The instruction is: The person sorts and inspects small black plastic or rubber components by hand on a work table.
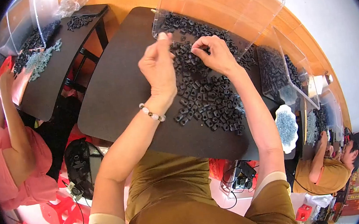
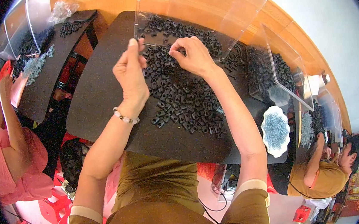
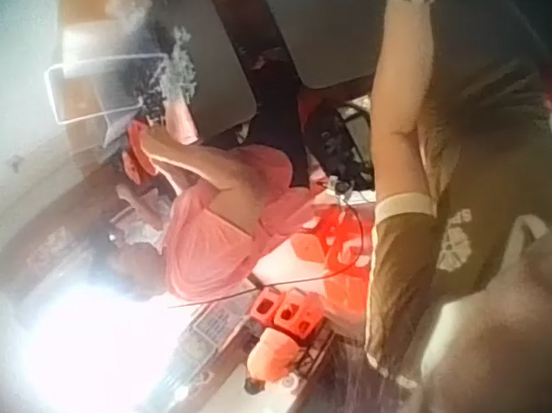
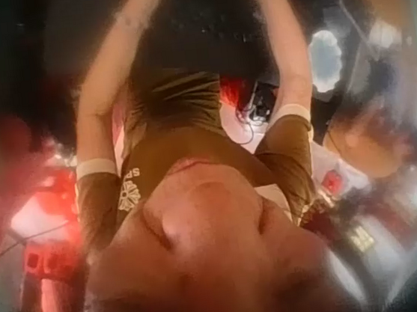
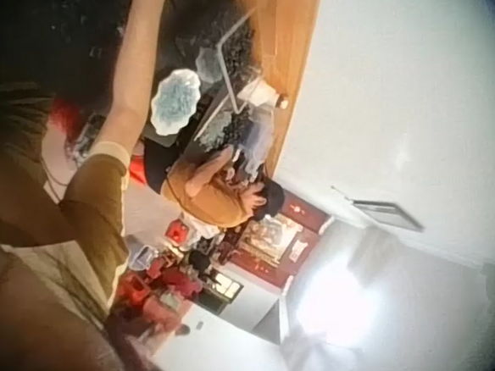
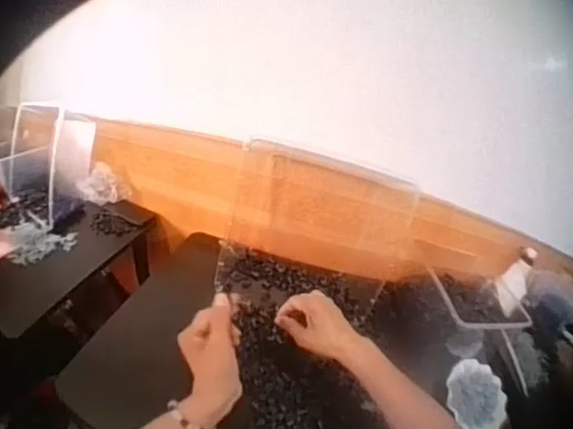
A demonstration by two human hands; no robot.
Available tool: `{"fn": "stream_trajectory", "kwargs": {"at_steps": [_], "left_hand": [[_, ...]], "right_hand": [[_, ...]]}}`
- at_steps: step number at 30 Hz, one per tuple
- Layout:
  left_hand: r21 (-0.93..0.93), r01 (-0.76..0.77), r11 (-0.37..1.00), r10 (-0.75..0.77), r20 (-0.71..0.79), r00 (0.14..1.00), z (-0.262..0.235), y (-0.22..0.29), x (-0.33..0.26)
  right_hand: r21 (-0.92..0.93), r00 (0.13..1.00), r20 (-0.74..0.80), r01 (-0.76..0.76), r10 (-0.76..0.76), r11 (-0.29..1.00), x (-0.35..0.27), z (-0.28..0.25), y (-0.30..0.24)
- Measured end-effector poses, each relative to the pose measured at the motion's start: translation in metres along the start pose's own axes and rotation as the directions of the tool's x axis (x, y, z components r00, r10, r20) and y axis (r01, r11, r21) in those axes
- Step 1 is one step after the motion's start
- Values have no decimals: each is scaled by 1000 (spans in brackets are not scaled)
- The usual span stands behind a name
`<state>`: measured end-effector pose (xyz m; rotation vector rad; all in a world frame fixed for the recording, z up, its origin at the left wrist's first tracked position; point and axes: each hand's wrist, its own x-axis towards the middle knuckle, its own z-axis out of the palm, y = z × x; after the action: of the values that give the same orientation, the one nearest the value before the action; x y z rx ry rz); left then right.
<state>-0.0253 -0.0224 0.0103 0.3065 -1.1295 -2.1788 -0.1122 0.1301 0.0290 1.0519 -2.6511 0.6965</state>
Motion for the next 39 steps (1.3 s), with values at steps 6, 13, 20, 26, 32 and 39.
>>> {"fn": "stream_trajectory", "kwargs": {"at_steps": [6, 13, 20, 26, 32, 39], "left_hand": [[31, -89, 996, 91, -59, 994, -6, -9, 16], [54, -133, 990, 136, -44, 990, -9, -15, 19], [83, -61, 995, 62, -9, 998, -8, -13, 15], [90, 38, 995, -43, 49, 998, -6, -11, 11], [134, 156, 979, -175, 139, 975, -5, -14, 4], [383, -65, 922, -96, 389, 916, 1, -15, -19]], "right_hand": [[-73, 992, 34, 122, -120, 990, 7, 12, -15], [-117, 967, 205, 175, -149, 978, 16, 20, -25], [-152, 963, 260, 115, -73, 982, 11, 17, -27], [-81, 968, 238, 105, -83, 991, 6, 9, -22], [258, 977, 194, -134, 84, 957, -12, -7, -23], [621, 969, -30, -175, 247, 764, -55, -25, -34]]}}
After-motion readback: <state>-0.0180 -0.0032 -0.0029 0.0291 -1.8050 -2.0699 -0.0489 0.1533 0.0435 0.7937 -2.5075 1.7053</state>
